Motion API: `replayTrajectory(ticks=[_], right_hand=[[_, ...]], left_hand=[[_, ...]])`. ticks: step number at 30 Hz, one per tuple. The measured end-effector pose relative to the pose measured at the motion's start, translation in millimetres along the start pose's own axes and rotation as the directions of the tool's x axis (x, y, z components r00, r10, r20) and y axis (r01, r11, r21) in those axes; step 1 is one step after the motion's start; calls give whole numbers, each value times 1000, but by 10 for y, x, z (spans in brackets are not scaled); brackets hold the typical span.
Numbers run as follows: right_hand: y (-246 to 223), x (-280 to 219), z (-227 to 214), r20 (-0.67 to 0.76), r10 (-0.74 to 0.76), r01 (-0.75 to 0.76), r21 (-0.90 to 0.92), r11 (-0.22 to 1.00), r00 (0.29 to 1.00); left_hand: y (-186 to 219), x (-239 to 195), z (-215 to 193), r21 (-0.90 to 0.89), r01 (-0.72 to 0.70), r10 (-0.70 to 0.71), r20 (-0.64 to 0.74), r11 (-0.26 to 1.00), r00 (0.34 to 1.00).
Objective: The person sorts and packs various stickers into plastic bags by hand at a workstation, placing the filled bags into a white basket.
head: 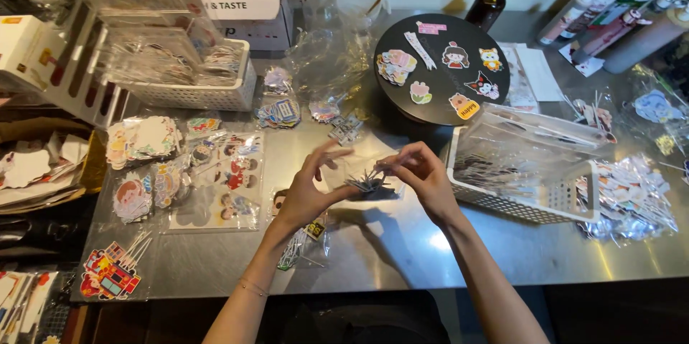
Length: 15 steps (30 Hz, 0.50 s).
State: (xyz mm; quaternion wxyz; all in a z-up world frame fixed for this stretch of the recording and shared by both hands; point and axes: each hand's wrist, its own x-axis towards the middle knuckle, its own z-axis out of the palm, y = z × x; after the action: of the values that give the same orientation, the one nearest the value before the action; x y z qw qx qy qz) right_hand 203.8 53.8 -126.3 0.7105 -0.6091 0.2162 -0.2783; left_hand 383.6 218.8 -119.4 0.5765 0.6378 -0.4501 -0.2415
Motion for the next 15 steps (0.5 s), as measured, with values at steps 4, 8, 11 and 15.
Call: replayTrajectory(ticks=[4,8,11,15], right_hand=[[157,-255,-128,-16,26,-27,-82,996,1000],[484,-655,-210,-196,73,-100,-130,986,978],[488,-967,-113,-282,91,-134,-136,982,955],[706,-1315,-5,-429,218,-341,-233,911,876]], left_hand=[[-459,-34,260,88,-26,22,44,996,999],[-665,-435,435,-12,-1,1,54,1000,999],[-777,-796,483,49,-2,-3,109,999,994],[-727,-1189,646,73,340,-340,-19,938,940]])
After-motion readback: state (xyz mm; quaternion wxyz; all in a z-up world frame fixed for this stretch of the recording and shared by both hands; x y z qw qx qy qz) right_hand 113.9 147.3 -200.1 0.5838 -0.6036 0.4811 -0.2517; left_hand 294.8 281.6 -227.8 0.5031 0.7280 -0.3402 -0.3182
